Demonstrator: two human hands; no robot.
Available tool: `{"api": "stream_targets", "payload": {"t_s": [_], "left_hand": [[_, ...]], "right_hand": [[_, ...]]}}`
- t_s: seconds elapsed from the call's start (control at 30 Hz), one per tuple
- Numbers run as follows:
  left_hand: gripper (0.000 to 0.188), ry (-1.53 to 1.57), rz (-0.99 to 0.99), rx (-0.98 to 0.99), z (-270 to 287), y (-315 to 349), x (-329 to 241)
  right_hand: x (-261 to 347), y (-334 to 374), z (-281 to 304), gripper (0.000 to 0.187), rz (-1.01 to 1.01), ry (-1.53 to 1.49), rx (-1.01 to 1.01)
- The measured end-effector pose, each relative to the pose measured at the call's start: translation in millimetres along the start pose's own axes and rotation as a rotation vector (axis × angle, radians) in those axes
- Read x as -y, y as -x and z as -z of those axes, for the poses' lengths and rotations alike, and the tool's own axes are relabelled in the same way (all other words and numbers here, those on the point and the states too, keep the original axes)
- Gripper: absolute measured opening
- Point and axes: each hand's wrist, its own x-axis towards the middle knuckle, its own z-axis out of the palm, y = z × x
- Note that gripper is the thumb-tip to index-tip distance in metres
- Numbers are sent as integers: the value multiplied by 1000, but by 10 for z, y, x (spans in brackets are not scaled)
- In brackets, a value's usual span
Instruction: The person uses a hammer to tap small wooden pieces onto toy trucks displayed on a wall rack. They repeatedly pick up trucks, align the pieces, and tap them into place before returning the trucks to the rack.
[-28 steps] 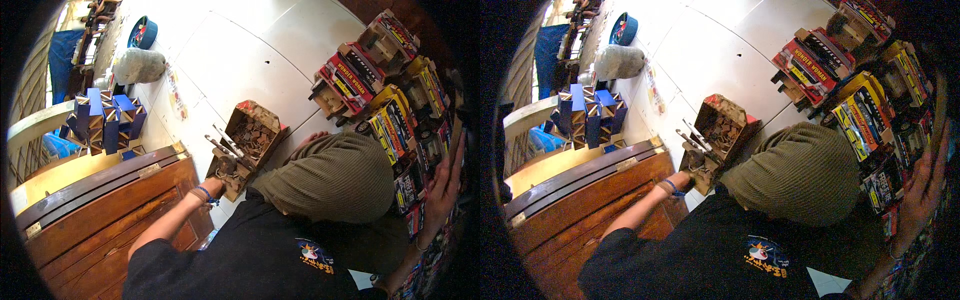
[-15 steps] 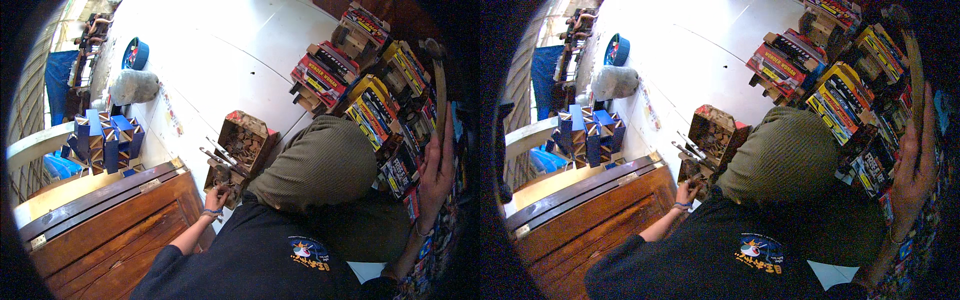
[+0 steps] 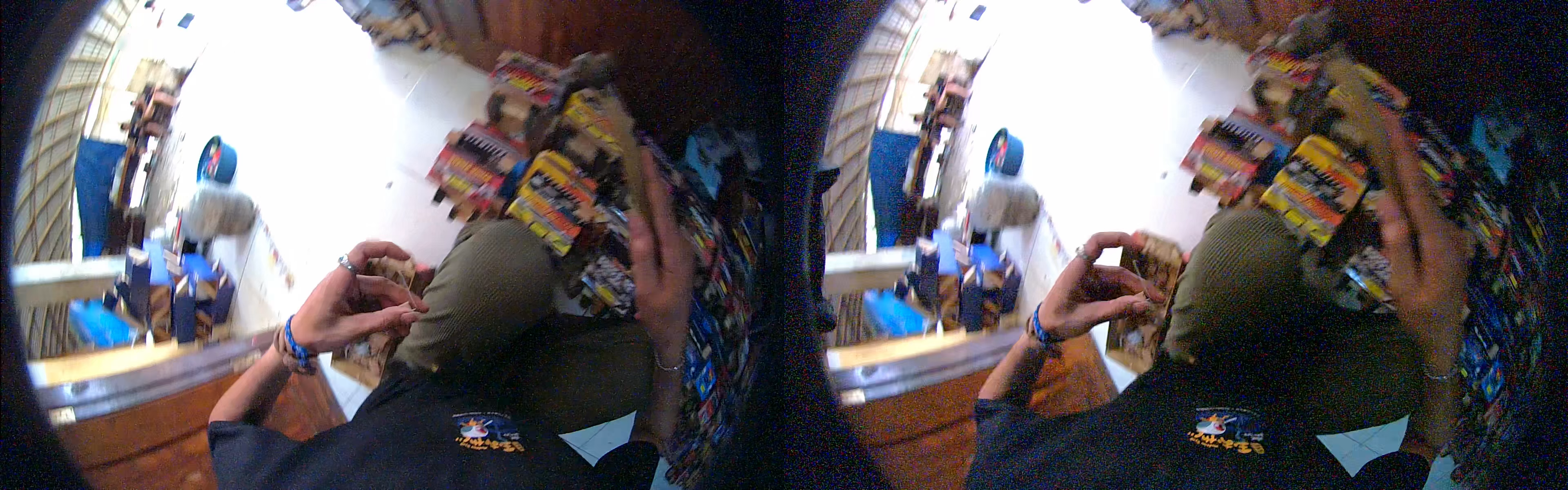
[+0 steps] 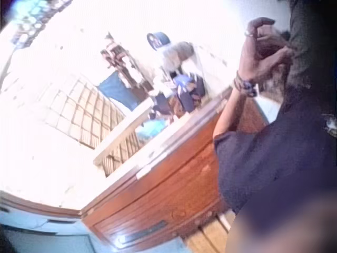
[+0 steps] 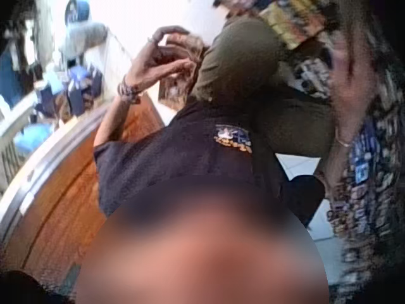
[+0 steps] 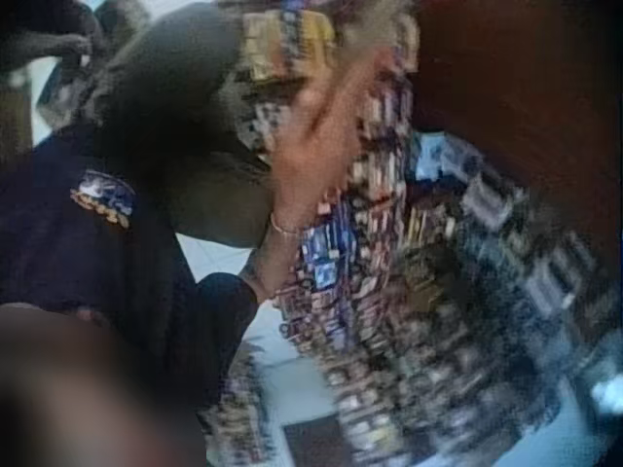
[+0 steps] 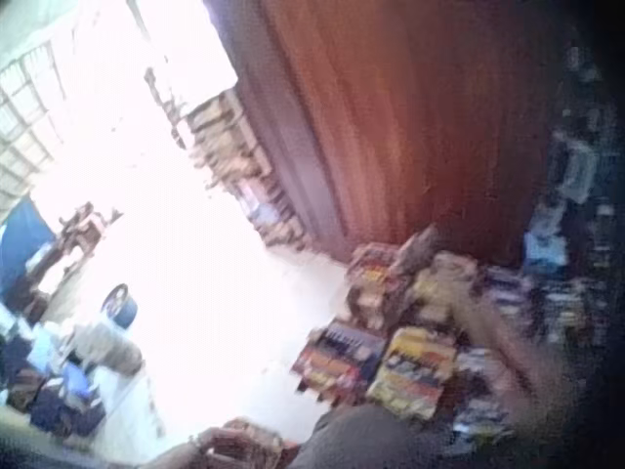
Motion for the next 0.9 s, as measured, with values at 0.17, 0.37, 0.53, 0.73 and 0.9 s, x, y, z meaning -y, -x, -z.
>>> {"api": "stream_targets", "payload": {"t_s": [0.17, 0.37, 0.53, 0.73, 0.9], "left_hand": [[37, -300, -296, 127, -225, -835, -492], [15, -434, -367, 315, -325, -1837, -673], [25, -618, -362, 256, -174, -2355, -703], [20, -366, -327, 242, 209, -2689, -743], [24, -432, -257, 150, 522, -2718, -798]], "right_hand": [[88, 32, 206, 52, -87, -138, -114], [-19, 295, 495, 53, -209, -142, -371], [82, 595, 477, 55, -465, -163, -502], [564, 872, 393, 53, -882, -386, -568], [694, 840, -91, 59, -929, -516, -536]]}}
